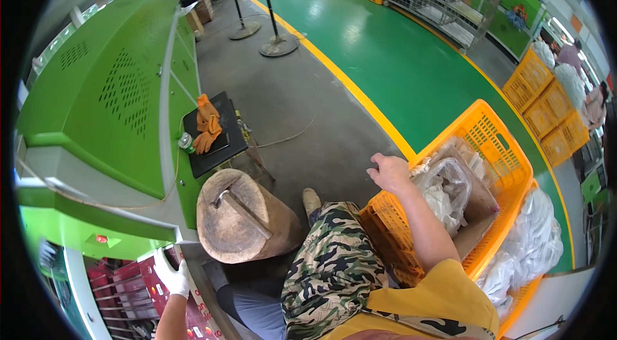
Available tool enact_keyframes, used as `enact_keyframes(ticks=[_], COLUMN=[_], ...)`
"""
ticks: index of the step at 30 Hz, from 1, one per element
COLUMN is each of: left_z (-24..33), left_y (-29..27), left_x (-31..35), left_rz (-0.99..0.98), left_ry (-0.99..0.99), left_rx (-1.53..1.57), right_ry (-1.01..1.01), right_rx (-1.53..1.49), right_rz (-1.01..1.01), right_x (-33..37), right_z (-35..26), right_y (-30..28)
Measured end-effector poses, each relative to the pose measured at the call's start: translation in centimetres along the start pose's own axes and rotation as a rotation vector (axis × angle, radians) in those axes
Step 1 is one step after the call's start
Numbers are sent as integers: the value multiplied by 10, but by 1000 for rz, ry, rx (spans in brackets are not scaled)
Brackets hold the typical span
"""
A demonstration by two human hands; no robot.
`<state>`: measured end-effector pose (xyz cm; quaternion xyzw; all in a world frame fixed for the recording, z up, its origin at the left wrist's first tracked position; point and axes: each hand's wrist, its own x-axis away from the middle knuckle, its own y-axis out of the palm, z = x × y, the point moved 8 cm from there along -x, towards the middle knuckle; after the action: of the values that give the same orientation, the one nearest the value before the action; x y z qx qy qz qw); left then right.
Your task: The recorder uses a hammer to pound and shape the soles of shoes placed on a wooden block at a factory workstation.
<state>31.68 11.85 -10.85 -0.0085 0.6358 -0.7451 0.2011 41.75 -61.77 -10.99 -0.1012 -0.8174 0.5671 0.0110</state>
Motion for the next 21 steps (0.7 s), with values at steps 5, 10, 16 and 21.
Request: enact_keyframes(ticks=[5,10,16,21], left_z=[-11,-4,-8,-13], left_y=[9,24,19,17], left_x=[-3,-13,-12,-13], left_rz=[-78,-98,-132,-142], left_ry=[-16,-9,28,47], left_rx=[56,170,112,53], right_ry=[-53,-12,14,25], right_rx=[-4,18,-36,-51], right_rz=[24,-19,-50,-94], right_x=[-6,-11,-12,-9], right_z=[-2,15,11,9], right_y=[-1,2,0,4])
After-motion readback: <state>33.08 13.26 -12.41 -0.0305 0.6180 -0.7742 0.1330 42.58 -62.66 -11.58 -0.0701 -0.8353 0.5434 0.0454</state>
